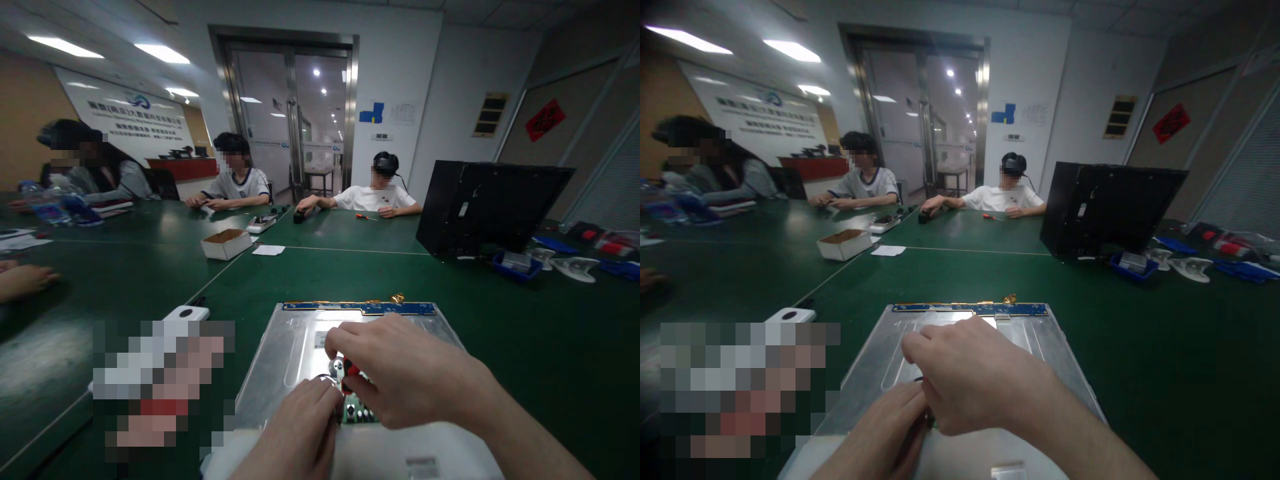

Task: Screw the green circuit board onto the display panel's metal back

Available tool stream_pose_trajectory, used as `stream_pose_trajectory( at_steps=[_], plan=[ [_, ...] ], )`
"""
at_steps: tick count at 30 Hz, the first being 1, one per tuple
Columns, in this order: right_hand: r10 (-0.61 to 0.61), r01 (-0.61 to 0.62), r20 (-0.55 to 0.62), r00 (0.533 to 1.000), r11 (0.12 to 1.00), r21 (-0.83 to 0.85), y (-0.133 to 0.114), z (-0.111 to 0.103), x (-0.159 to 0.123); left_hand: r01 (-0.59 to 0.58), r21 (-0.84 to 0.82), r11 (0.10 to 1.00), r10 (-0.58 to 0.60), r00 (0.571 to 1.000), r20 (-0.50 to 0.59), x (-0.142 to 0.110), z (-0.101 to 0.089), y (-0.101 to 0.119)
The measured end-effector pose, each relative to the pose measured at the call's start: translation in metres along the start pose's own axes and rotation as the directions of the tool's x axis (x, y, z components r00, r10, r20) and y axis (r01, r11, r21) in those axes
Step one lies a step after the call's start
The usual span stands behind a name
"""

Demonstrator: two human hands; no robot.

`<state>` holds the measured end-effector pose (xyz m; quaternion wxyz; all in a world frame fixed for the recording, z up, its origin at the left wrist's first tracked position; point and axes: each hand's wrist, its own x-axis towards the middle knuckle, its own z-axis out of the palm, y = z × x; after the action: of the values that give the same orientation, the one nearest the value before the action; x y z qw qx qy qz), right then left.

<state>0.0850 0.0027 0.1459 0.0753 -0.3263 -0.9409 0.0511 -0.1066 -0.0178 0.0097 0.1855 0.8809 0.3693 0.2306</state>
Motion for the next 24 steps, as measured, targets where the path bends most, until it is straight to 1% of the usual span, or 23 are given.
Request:
stream_pose_trajectory(
  at_steps=[4, 8, 12, 16, 19, 24],
  plan=[
    [0.026, -0.025, 0.011, 1.000, 0.999, -0.028, 0.0006, 0.0017, 0.0033, 0.009, 0.002, 1.000, -0.009, 1.000, 0.006, -0.0013, 0.0010, -0.0012],
    [0.056, -0.055, 0.040, 0.998, 0.998, -0.016, 0.0002, 0.0011, 0.0043, 0.008, 0.009, 1.000, -0.008, 1.000, -0.008, -0.0027, 0.0015, -0.0020],
    [0.024, -0.024, 0.015, 1.000, 1.000, -0.005, -0.0009, -0.0007, 0.0005, 0.009, -0.014, 1.000, -0.010, 1.000, -0.010, -0.0032, 0.0010, -0.0013],
    [-0.017, 0.017, 0.011, 1.000, 1.000, 0.013, -0.0013, -0.0019, -0.0017, 0.011, -0.018, 1.000, -0.011, 1.000, 0.015, -0.0021, 0.0004, -0.0009],
    [-0.001, 0.000, 0.028, 1.000, 1.000, 0.008, -0.0013, -0.0014, 0.0001, 0.004, -0.002, 1.000, -0.004, 1.000, 0.017, -0.0014, 0.0004, -0.0010],
    [0.035, -0.035, 0.022, 0.999, 0.999, -0.002, -0.0007, 0.0009, 0.0031, -0.030, 0.004, 1.000, 0.030, 0.999, -0.023, -0.0011, 0.0012, -0.0016]
  ],
)
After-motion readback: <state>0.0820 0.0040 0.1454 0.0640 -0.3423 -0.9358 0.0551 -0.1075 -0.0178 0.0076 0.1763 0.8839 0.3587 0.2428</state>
